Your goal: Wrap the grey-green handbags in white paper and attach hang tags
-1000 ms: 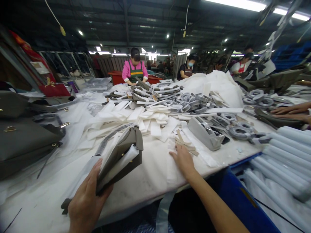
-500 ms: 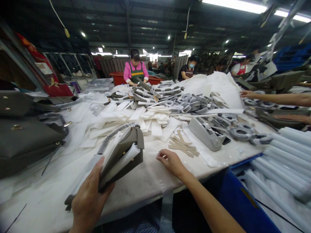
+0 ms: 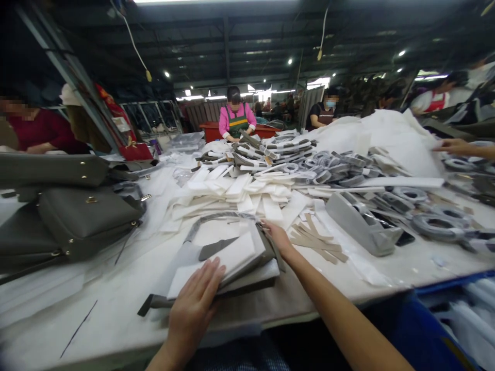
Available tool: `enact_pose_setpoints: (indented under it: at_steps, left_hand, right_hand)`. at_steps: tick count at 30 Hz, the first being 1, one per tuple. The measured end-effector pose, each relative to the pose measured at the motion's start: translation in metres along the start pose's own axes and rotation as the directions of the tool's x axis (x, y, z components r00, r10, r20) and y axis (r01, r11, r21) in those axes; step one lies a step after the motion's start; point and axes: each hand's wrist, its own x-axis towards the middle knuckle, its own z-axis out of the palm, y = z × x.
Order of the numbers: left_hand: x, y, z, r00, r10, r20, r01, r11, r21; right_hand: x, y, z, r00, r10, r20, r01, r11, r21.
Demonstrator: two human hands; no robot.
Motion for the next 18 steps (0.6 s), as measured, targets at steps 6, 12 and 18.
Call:
enact_pose_setpoints:
  at_steps: [6,12,18]
  left_hand:
    - [0.002,0.011,0.003,0.990,0.139,0.034,-0.142,0.985,0.097]
    - [0.003,0.007,-0.005,0.981,0.188,0.055,-0.193,0.976,0.105]
    - [-0.004,-0.005,-0.002,0.956,0.281,0.085,-0.288,0.955,0.077]
  right_hand:
    - [-0.050,-0.035,-0.052,0.995,-0.013,-0.098,0.015,1.000,0.015]
    - [-0.089,-0.072,-0.049,0.830,-0.412,0.375,0.479,0.871,-0.104]
    - [-0.114,-0.046,-0.027,0.778,-0.508,0.369,0.609,0.753,-0.248]
